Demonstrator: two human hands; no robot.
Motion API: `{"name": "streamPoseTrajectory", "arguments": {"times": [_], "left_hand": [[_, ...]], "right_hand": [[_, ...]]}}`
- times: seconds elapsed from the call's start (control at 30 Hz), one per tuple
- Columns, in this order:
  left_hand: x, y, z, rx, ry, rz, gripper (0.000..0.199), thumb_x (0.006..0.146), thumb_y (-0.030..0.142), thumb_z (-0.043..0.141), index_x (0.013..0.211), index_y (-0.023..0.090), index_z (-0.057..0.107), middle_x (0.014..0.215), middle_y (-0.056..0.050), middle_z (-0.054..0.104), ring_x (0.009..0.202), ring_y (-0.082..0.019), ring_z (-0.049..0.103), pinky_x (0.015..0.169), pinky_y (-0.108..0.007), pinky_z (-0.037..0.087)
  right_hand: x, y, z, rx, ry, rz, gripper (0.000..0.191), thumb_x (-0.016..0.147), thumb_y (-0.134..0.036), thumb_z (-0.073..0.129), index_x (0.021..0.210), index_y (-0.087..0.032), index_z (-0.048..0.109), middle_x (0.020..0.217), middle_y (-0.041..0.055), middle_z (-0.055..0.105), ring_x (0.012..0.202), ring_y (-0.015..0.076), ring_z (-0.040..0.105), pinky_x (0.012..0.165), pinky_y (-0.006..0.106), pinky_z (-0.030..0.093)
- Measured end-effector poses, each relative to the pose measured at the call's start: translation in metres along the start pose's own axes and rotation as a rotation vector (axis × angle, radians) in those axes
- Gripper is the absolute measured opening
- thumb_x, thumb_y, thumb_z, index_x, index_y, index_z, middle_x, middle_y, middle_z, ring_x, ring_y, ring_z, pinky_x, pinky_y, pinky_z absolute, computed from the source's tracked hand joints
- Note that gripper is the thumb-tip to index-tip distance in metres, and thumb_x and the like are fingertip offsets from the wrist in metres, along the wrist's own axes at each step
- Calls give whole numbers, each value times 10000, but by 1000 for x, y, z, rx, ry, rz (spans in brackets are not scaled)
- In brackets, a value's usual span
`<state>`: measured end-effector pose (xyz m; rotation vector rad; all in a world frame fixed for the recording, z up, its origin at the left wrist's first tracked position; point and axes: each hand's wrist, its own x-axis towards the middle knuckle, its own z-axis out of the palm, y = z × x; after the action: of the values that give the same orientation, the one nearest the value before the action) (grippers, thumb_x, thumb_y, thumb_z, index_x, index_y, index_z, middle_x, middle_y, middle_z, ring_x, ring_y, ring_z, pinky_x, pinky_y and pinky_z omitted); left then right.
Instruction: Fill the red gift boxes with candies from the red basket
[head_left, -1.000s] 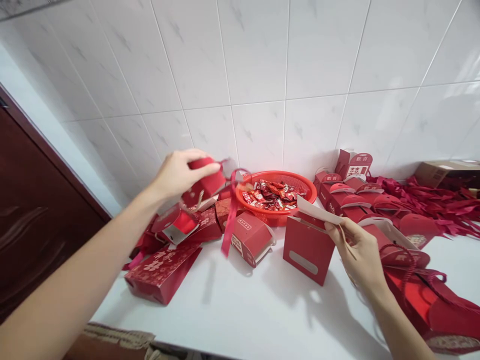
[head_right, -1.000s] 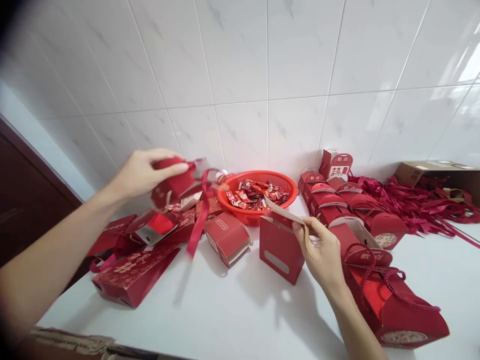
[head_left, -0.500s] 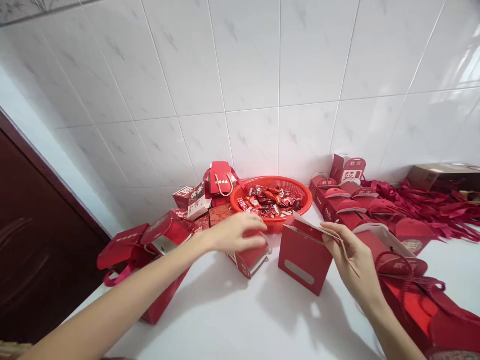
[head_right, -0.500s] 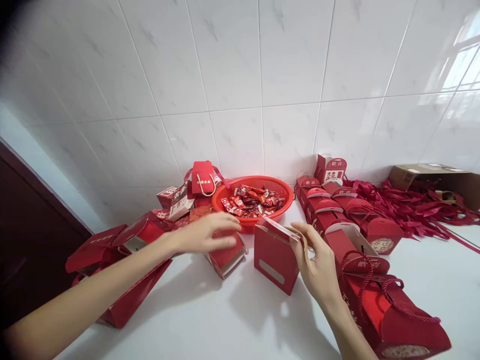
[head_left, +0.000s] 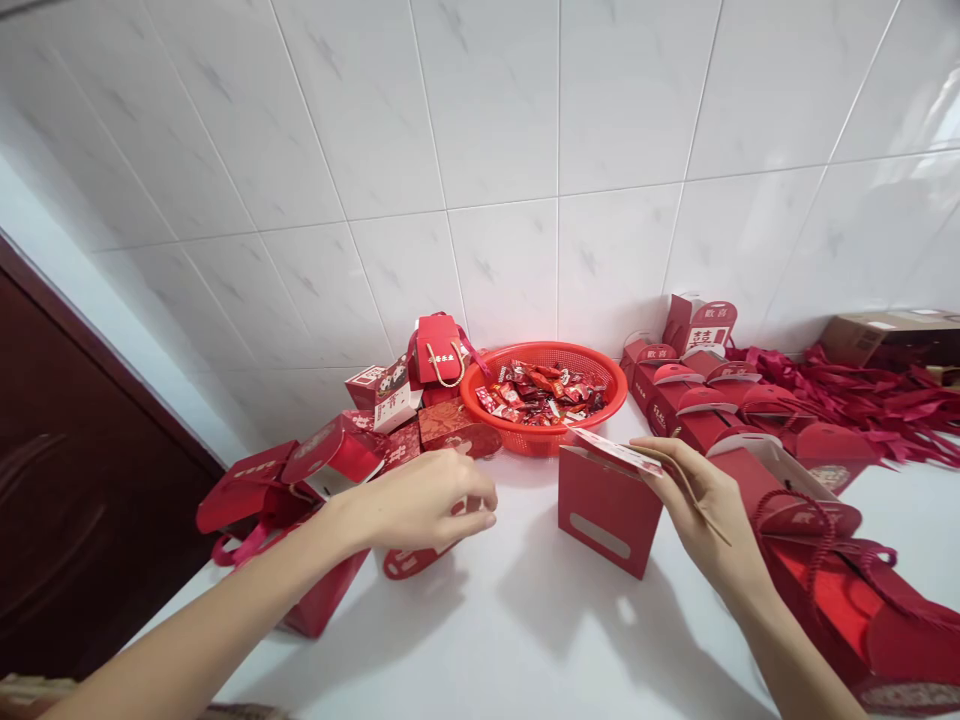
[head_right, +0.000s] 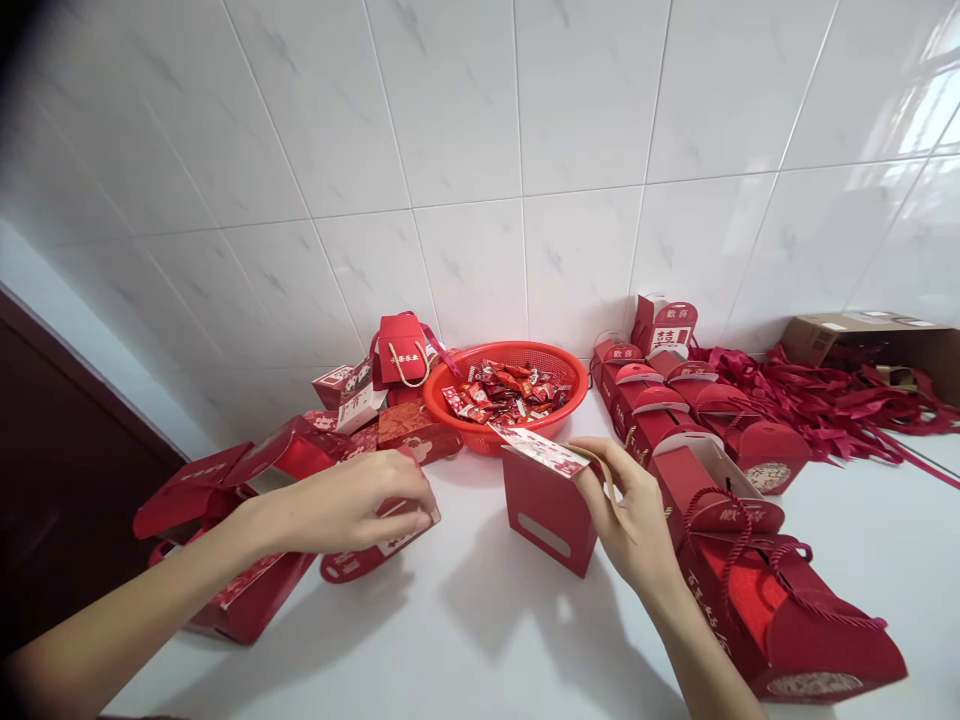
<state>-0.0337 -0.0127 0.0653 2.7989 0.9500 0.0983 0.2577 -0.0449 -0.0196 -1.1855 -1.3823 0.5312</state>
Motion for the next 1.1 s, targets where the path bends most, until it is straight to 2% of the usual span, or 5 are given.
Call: {"name": "streamPoseTrajectory", "arguments": {"times": [0.3, 0.5, 0.77, 0.9, 1.1], "left_hand": [[64, 21, 18, -374, 391, 91, 280, 979, 337, 542, 1205, 275, 695, 1348, -77, 549, 1300, -251, 507, 1103, -404, 425], [82, 27, 36, -629, 312, 31, 446, 925, 344, 617, 1365, 285, 571, 1396, -63, 583, 1297, -252, 530, 1107, -437, 433], [72, 21, 41, -894, 16, -37, 788, 923, 415, 615, 1593, 350, 207, 1646, -50, 270, 1406, -307, 441, 1128, -485, 411], [73, 20, 39, -815, -6, -38, 805, 931, 464, 592, 1605, 295, 187, 1661, -60, 203, 1495, -329, 286, 1214, -504, 271], [72, 19, 33, -699, -86, -70, 761, 951, 469, 551, 1600, 249, 219, 1662, -45, 179, 1539, -283, 150, 1252, -486, 174]], "right_hand": [[0, -10, 2, 57, -34, 14, 242, 875, -443, 631, 929, -220, 706, 908, 43, 756, 853, 217, 703, 788, 293, 554], [-6, -11, 5, 85, 39, 72, 374, 918, -517, 606, 713, -206, 625, 630, 1, 635, 582, 158, 601, 546, 246, 518], [-12, 0, 10, 77, 278, -22, 639, 947, -438, 612, 1520, -301, 365, 1235, 110, 699, 1022, 247, 717, 707, 318, 609], [-9, 6, 5, 14, 137, -182, 319, 981, -375, 564, 1278, -327, 671, 1331, 63, 646, 1185, 238, 654, 851, 302, 594], [-9, 2, -6, -52, -92, -115, 296, 937, -400, 635, 1198, -312, 743, 1082, 32, 793, 866, 195, 763, 716, 233, 619]]}}
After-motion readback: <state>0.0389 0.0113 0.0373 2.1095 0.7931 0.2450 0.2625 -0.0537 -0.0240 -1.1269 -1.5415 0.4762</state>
